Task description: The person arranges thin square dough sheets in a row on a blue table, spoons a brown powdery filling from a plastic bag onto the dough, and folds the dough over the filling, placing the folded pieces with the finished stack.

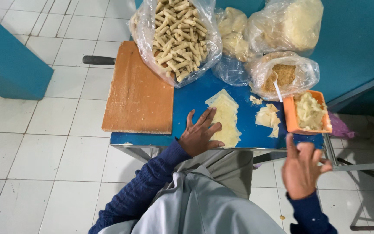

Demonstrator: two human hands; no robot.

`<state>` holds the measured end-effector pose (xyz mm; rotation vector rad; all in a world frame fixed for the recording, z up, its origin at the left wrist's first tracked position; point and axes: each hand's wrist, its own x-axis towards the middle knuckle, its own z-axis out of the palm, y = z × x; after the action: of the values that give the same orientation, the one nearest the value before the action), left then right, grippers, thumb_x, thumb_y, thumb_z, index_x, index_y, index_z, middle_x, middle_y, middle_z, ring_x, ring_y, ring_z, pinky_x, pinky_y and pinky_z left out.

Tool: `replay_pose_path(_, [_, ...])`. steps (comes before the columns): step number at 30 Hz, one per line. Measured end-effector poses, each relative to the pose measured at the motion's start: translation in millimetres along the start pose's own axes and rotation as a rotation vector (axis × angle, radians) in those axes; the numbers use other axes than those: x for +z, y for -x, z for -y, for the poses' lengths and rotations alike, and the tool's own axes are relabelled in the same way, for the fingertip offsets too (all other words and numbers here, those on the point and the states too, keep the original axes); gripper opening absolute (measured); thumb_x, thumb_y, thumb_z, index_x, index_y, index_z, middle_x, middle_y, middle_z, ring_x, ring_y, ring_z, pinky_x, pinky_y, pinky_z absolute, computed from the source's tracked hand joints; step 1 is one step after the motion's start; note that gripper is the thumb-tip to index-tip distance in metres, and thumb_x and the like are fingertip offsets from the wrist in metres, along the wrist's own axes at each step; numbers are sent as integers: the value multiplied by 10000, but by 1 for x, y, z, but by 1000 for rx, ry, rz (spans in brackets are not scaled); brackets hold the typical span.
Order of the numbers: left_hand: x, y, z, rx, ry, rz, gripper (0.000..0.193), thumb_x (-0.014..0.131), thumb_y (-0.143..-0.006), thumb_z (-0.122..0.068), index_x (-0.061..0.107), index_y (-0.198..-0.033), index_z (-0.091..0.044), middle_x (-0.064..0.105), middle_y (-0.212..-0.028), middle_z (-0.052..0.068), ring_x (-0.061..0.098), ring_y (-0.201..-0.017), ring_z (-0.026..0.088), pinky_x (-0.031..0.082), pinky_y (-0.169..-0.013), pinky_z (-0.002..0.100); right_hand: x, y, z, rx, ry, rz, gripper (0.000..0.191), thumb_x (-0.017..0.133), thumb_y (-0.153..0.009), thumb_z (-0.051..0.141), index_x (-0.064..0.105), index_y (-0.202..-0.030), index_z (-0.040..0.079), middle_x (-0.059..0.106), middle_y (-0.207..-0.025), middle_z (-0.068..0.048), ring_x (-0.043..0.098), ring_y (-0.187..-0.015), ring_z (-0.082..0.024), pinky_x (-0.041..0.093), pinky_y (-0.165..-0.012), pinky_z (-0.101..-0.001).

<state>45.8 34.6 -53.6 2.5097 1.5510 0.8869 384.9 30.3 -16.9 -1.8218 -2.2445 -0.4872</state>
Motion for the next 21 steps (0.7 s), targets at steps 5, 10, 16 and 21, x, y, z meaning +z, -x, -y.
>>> replay_pose_path(5, [2, 2, 1, 32, -11, -70, 543, 686, -881, -600, 601, -1191, -162, 380, -1578, 242, 325, -1506, 357, 228, -1099, 761, -14, -46, 73, -299, -166, -61, 790, 556, -884, -28, 501, -1552, 391, 483, -1089, -51, 489, -1078, -280, 308, -945, -569])
replay_pose_path(10, [2, 0, 1, 9, -29, -57, 511, 684, -861, -593, 603, -1143, -174, 406, -1568, 225, 343, -1492, 362, 238, -1079, 768, -4, -100, 115, -487, -19, -67, 701, 535, -959, 53, 474, -1571, 390, 489, -1072, -30, 487, -1052, -240, 312, -955, -558])
replay_pose_path(16, [5, -1, -1, -10, -45, -84, 457, 681, -890, -554, 610, -1151, -185, 420, -1562, 205, 364, -1492, 330, 239, -1099, 762, 5, -113, 112, -538, 180, -100, 590, 526, -962, 111, 504, -1518, 306, 515, -1151, 9, 499, -1141, -211, 312, -1004, -561])
replay_pose_path(21, [6, 0, 1, -16, -27, -57, 366, 680, -918, -492, 620, -1122, -194, 421, -1573, 195, 346, -1507, 316, 210, -1110, 763, -2, -109, 104, -452, 160, -33, 589, 512, -989, 126, 445, -1559, 259, 517, -1147, -4, 507, -1112, -216, 321, -961, -569])
